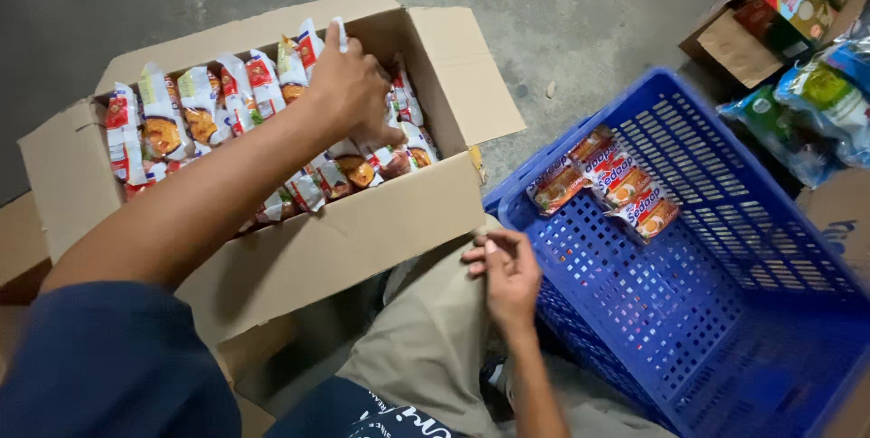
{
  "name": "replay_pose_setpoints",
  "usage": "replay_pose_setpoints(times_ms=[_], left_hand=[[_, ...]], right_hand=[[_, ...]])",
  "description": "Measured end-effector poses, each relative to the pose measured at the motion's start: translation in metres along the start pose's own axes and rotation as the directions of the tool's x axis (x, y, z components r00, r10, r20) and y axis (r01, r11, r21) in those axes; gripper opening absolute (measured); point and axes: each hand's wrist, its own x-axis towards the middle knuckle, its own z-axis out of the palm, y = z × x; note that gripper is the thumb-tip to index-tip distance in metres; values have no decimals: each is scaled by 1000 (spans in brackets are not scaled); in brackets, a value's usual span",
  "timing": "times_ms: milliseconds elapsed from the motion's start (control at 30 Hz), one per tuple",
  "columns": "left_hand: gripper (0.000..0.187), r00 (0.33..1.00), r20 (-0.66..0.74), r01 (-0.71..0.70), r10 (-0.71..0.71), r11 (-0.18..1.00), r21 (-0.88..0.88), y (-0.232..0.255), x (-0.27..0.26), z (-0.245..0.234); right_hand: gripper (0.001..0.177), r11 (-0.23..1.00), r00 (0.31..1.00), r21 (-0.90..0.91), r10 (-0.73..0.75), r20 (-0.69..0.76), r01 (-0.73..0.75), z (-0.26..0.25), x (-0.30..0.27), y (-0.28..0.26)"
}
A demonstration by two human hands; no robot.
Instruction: The person transfers individually wrapped food items from a cardboard box into a blue plastic basket. They handle the items one at a time, arranging them in rows within the basket. The person closes the cardboard box after transferring the items.
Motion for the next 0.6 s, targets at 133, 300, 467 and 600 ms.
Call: replay_pose_setpoints(times_ms=[133, 300, 467, 600], left_hand=[[112, 996, 47, 80, -79, 997, -24, 2, -4, 10], [112, 993, 37, 112, -113, 993, 25, 2, 5, 23], [107, 1000, 14, 21, -21, 999, -33, 8, 10, 14], [74, 894, -448, 3, 33, 997, 80, 30, 4, 7]], right_hand=[[17, 704, 849, -527, -525, 67, 477, 15, -21, -20], [20, 587, 766, -536, -612, 196, 607, 4, -23, 2], [28, 579, 780, -526, -501, 374, 623, -20, -23, -7], [27, 477, 674, -477, -483, 559, 738, -63, -12, -10]])
